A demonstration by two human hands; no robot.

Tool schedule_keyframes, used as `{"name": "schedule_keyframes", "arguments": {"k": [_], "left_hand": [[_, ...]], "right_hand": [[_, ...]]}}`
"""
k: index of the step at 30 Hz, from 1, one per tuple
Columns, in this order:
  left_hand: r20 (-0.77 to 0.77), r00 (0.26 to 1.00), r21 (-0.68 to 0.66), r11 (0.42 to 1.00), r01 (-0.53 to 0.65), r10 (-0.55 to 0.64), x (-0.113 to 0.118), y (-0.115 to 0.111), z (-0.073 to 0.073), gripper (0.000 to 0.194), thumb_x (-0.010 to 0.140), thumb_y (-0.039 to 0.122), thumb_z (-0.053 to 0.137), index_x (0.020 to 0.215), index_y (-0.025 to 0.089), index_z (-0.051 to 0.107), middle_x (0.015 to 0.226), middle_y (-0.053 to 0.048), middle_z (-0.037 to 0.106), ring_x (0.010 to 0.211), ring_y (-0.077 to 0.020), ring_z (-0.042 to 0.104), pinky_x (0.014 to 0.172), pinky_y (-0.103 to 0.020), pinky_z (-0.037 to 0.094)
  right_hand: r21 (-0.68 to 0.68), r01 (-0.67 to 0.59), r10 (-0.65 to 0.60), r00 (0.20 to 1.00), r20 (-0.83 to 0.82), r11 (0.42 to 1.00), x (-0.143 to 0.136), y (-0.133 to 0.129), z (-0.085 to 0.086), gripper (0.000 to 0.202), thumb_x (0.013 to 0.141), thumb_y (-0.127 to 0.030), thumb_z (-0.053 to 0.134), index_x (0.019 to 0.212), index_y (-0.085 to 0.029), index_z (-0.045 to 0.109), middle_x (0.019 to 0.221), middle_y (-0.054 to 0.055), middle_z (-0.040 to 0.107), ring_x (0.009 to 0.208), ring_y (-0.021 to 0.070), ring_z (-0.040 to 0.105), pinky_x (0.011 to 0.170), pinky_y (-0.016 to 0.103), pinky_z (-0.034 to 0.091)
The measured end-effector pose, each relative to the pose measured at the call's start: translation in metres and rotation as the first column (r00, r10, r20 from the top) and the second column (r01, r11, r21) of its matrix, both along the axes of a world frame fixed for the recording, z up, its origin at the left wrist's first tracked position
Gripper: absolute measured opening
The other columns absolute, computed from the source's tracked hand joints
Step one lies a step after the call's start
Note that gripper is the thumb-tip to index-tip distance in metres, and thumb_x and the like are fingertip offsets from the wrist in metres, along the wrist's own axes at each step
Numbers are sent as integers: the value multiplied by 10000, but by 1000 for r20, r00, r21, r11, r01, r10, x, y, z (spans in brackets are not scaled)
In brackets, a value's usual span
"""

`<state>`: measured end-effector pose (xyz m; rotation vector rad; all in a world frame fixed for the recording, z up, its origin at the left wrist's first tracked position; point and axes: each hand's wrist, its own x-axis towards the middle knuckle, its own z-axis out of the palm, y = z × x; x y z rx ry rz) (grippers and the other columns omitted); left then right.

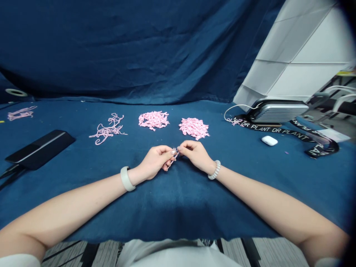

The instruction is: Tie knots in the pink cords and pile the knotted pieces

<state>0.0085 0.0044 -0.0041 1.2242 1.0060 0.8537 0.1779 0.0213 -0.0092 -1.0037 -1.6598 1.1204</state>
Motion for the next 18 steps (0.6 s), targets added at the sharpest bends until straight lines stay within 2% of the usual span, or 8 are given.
{"name": "schedule_keyframes", "arguments": {"k": [4, 6, 8, 12, 18], "left_hand": [[-48, 999, 0, 1000, 12, -12, -1, -1, 2, 313, 718, 409, 630, 748, 108, 551, 516, 30, 503, 350, -10, 388, 320, -122, 313], [-63, 998, 1, 1000, 23, -23, -1, -1, 3, 310, 715, 402, 635, 732, 103, 553, 502, 31, 500, 342, -6, 376, 315, -116, 297], [-71, 997, -6, 999, 39, -39, -1, -1, 3, 318, 715, 407, 633, 712, 100, 549, 477, 35, 484, 339, -7, 375, 320, -115, 300], [-78, 994, -19, 997, 71, -72, -1, -1, 3, 368, 703, 453, 633, 687, 99, 534, 453, 38, 465, 334, -10, 373, 325, -118, 304], [-103, 991, -23, 996, 87, -89, 0, -1, 2, 403, 684, 485, 641, 678, 95, 538, 453, 37, 461, 331, -10, 372, 320, -121, 306]], "right_hand": [[-37, -77, 74, 995, -67, 996, 0, 0, -2, 191, 755, -326, 621, 820, -149, 652, 763, 27, 637, 680, 111, 558, 688, 260, 450], [-61, -105, 100, 992, -79, 993, 0, 0, -2, 247, 751, -314, 629, 947, -167, 660, 827, 32, 653, 710, 113, 574, 712, 264, 461], [-65, -141, 136, 988, -73, 988, 1, 0, -2, 268, 756, -315, 625, 980, -174, 664, 844, 34, 654, 720, 115, 575, 718, 267, 460], [-26, -202, 199, 977, -79, 979, 1, 0, -1, 179, 754, -325, 631, 779, -154, 675, 775, 21, 619, 682, 102, 540, 690, 252, 435], [-83, -132, 124, 987, -100, 988, -5, -4, 2, 257, 746, -372, 629, 639, -143, 582, 645, -7, 541, 617, 93, 478, 640, 239, 396]]}}
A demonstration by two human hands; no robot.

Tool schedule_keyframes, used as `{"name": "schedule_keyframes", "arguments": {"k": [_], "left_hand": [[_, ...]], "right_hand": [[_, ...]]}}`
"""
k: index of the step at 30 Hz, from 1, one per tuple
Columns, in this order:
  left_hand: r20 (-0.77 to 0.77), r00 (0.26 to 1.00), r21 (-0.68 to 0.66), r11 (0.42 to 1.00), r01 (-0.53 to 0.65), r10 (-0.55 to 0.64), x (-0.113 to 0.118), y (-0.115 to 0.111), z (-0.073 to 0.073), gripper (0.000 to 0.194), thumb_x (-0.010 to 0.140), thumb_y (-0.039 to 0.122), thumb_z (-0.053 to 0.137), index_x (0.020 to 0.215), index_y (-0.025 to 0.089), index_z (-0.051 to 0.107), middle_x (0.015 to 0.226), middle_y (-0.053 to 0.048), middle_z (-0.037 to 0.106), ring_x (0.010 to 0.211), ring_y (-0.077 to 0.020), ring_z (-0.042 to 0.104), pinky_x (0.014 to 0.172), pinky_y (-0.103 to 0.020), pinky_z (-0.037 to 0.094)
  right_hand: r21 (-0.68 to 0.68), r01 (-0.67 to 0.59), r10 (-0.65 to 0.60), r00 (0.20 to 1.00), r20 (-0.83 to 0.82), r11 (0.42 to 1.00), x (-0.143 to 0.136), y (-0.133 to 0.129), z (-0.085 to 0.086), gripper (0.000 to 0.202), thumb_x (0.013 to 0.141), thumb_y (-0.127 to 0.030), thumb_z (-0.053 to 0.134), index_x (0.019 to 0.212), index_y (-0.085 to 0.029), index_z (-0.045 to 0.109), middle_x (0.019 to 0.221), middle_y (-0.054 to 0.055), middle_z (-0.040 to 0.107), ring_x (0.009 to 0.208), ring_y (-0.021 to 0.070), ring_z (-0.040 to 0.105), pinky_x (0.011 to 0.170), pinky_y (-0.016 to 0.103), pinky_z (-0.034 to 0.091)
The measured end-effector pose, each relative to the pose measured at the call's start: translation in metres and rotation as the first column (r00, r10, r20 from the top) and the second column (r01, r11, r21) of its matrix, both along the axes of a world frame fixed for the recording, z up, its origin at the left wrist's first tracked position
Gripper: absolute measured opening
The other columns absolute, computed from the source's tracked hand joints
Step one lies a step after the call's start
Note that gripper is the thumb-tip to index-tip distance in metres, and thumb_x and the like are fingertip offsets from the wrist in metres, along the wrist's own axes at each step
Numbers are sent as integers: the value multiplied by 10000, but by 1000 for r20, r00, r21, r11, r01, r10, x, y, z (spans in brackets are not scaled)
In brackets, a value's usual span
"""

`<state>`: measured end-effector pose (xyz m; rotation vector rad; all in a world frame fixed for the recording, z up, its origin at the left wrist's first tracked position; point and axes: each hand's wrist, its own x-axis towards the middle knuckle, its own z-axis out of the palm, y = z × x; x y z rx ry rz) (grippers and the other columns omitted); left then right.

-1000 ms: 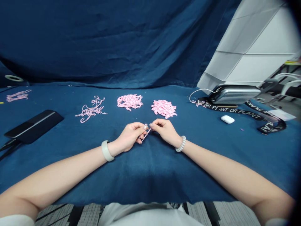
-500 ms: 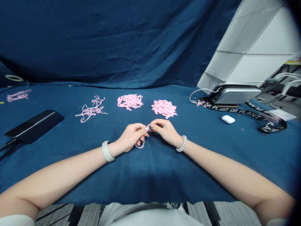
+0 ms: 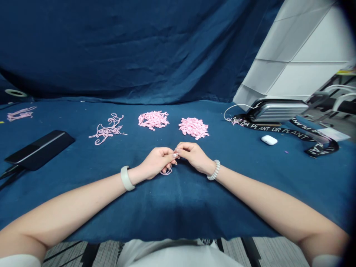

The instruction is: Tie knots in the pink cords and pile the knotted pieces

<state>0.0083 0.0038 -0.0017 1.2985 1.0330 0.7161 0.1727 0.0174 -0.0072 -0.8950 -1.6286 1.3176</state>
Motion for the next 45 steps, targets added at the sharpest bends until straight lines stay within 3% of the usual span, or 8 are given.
{"name": "schedule_keyframes", "arguments": {"k": [4, 8, 11, 15, 22, 28, 45], "left_hand": [[6, 1000, -5, 1000, 14, -14, 1, 0, 0, 399, 692, 484, 632, 676, 99, 528, 451, 40, 458, 332, -6, 365, 319, -116, 306], [9, 1000, -1, 1000, 23, -23, 1, 1, -1, 386, 711, 471, 617, 667, 100, 520, 451, 39, 457, 335, -4, 360, 323, -113, 305], [5, 1000, -1, 1000, 28, -28, 0, 2, -3, 366, 706, 451, 627, 688, 98, 534, 483, 26, 490, 342, -5, 370, 328, -118, 319], [-1, 1000, 1, 1000, 23, -23, -1, 2, -6, 348, 707, 436, 627, 737, 98, 552, 575, -3, 560, 356, -4, 386, 332, -127, 337], [-9, 999, -39, 999, 35, -35, 0, 1, -1, 373, 696, 461, 634, 666, 103, 535, 443, 34, 466, 335, -13, 363, 330, -132, 321], [-39, 998, -32, 998, 54, -55, 0, 0, 3, 333, 717, 421, 620, 644, 109, 529, 423, 32, 467, 336, -23, 385, 340, -130, 322], [-131, 988, -27, 996, 80, -83, 2, 0, 6, 295, 746, 370, 585, 651, 95, 535, 482, 14, 529, 354, -21, 420, 350, -130, 348]], "right_hand": [[-21, 76, -76, 997, 8, 997, -7, -7, 0, 274, 770, -395, 586, 656, -150, 535, 632, -14, 512, 594, 91, 456, 614, 236, 387], [103, 151, -157, 986, 59, 983, -9, -9, 0, 276, 796, -400, 548, 670, -156, 521, 658, -3, 511, 617, 99, 461, 620, 243, 386], [55, 178, -179, 983, 26, 983, -6, -4, -3, 311, 798, -452, 533, 688, -162, 520, 625, -9, 503, 590, 100, 463, 590, 240, 388], [-81, 124, -130, 989, -67, 989, -1, 5, -6, 376, 791, -517, 510, 685, -157, 527, 630, -4, 512, 583, 99, 484, 604, 245, 409], [16, 2, -3, 998, 60, 1000, 0, 1, -1, 413, 846, -494, 436, 601, -163, 471, 576, -12, 467, 584, 107, 443, 604, 251, 362], [13, -75, 74, 992, 106, 997, 2, 1, 0, 359, 830, -434, 499, 607, -156, 459, 605, -21, 453, 586, 92, 397, 589, 236, 324], [-108, -126, 128, 992, 12, 986, 5, 6, -4, 215, 732, -303, 598, 625, -125, 542, 605, -11, 508, 600, 97, 436, 630, 252, 342]]}}
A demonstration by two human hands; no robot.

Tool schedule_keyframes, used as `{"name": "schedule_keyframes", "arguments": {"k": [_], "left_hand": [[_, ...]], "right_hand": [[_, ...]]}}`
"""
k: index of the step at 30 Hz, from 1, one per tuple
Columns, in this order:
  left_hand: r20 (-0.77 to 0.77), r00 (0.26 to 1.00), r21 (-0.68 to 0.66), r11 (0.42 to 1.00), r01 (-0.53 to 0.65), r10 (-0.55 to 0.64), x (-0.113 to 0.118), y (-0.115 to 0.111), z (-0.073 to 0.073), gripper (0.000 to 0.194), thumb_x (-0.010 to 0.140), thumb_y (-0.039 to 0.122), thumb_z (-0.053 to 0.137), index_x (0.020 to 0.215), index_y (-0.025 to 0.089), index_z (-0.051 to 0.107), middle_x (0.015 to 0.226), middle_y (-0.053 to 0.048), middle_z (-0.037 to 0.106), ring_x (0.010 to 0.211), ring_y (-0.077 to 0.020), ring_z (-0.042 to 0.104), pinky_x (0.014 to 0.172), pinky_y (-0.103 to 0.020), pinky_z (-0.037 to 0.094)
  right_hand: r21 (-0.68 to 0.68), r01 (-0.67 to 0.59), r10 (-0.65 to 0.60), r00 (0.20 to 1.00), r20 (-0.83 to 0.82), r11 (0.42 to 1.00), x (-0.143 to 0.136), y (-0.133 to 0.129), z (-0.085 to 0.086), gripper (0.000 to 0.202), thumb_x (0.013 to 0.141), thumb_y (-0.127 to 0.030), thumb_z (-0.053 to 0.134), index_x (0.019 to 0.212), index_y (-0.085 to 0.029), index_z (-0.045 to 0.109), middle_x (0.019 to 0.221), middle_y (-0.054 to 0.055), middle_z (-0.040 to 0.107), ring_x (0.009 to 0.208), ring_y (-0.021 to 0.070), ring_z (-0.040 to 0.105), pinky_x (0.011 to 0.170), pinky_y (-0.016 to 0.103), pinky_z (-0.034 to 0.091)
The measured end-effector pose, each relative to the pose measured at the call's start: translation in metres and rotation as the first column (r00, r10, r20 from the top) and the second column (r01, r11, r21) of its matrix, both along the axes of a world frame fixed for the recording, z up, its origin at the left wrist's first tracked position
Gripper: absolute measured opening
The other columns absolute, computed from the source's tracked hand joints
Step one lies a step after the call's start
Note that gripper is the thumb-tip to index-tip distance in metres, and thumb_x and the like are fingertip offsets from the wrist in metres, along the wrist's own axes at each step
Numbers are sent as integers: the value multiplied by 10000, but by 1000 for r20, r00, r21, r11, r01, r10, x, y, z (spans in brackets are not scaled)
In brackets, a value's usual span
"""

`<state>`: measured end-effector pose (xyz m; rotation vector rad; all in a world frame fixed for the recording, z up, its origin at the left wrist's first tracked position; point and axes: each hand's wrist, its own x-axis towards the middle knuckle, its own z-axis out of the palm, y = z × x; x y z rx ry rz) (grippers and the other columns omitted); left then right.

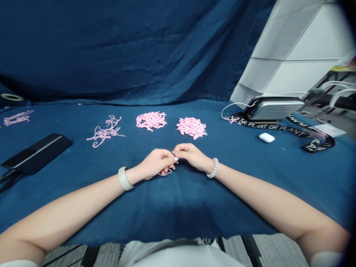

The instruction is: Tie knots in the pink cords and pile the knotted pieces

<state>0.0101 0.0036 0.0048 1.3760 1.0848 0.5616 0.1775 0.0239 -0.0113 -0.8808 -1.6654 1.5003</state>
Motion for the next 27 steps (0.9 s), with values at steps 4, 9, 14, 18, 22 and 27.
{"name": "schedule_keyframes", "arguments": {"k": [4, 9, 14, 18, 22, 27], "left_hand": [[12, 1000, -3, 1000, 4, -4, 0, 0, -1, 296, 739, 376, 597, 667, 94, 544, 485, 15, 533, 354, -16, 420, 345, -123, 349], [30, 1000, -7, 1000, 2, -1, -1, 1, -2, 304, 738, 387, 600, 675, 95, 545, 468, 20, 522, 349, -18, 418, 343, -123, 348], [29, 1000, -8, 1000, 1, -1, -1, 1, -3, 319, 732, 394, 608, 657, 92, 538, 470, 18, 520, 345, -19, 416, 341, -125, 345], [34, 999, -10, 1000, -5, 6, -1, 1, -4, 335, 720, 414, 619, 669, 92, 542, 508, 8, 544, 359, -19, 425, 344, -130, 355], [41, 999, -8, 1000, 2, -1, -1, 1, -4, 340, 720, 420, 618, 669, 94, 539, 475, 20, 514, 355, -20, 417, 343, -128, 348], [58, 998, -7, 1000, -2, 2, -1, 1, -5, 342, 717, 425, 621, 675, 96, 536, 457, 28, 498, 350, -19, 412, 343, -125, 349]], "right_hand": [[-8, 18, -18, 1000, -13, 1000, 0, 1, -1, 219, 723, -303, 604, 613, -128, 532, 599, -13, 503, 597, 97, 432, 626, 254, 336], [-3, 26, -26, 1000, -8, 1000, 1, 0, 0, 224, 721, -308, 601, 610, -125, 536, 595, -9, 508, 593, 98, 431, 622, 256, 334], [-1, 40, -40, 999, -4, 999, 0, -1, 2, 215, 711, -293, 599, 592, -131, 523, 579, -17, 494, 582, 94, 425, 617, 254, 330], [5, 47, -47, 999, -9, 999, 0, 0, 1, 222, 711, -296, 599, 584, -133, 518, 573, -17, 493, 578, 95, 426, 615, 255, 331], [-8, 51, -51, 999, -17, 999, 0, 0, -1, 228, 715, -304, 602, 591, -129, 526, 570, -15, 499, 574, 95, 428, 610, 256, 332], [-10, 57, -57, 997, -50, 998, 0, -1, 2, 245, 713, -309, 627, 578, -127, 534, 572, -12, 516, 576, 90, 439, 614, 251, 343]]}}
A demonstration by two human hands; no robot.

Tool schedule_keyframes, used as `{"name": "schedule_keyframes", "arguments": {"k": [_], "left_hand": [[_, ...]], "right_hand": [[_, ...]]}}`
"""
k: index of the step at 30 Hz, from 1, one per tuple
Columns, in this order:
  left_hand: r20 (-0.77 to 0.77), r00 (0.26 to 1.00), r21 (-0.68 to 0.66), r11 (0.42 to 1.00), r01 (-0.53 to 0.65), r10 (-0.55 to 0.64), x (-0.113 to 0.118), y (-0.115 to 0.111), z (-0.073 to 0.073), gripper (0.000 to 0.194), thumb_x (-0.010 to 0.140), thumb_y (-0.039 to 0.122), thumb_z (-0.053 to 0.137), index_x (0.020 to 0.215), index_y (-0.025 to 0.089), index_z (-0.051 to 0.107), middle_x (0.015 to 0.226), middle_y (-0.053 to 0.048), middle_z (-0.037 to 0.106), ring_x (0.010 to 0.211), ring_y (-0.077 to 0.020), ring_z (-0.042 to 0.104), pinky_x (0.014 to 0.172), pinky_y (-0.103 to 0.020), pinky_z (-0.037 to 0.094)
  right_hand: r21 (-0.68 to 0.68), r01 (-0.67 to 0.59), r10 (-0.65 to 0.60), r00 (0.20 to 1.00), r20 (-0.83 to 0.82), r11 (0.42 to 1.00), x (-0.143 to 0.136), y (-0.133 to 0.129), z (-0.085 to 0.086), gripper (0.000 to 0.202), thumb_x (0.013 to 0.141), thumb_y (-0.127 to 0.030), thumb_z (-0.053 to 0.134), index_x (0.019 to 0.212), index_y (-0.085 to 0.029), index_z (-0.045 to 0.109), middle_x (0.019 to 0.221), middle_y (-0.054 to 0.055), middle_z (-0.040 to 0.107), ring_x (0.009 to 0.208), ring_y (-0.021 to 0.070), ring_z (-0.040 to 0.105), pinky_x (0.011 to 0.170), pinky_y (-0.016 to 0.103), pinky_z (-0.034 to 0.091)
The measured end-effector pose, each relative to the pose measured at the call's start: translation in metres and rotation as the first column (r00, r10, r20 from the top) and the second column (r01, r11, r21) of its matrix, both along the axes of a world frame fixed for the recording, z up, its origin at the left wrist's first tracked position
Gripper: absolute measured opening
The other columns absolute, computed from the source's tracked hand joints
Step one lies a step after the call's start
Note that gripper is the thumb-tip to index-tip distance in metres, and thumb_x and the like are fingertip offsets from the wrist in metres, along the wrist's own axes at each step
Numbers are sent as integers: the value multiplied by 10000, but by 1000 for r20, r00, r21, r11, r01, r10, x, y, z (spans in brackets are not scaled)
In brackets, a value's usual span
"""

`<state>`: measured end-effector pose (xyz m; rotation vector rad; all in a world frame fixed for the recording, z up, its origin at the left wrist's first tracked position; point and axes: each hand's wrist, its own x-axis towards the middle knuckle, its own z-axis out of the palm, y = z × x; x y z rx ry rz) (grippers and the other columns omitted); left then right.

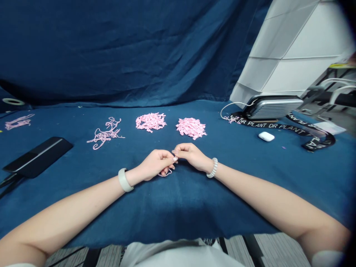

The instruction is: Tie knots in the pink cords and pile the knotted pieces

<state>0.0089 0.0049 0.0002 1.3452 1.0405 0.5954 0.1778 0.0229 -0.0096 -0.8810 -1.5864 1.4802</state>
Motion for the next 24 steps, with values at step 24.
{"name": "schedule_keyframes", "arguments": {"k": [24], "left_hand": [[18, 1000, -18, 1000, 20, -20, -3, 0, -1, 397, 706, 470, 624, 681, 84, 532, 455, 14, 505, 369, -30, 447, 380, -126, 358]], "right_hand": [[18, -187, 188, 980, -66, 982, 9, 5, 1, 161, 641, -258, 745, 785, -187, 737, 798, 7, 546, 705, 83, 510, 678, 240, 420]]}}
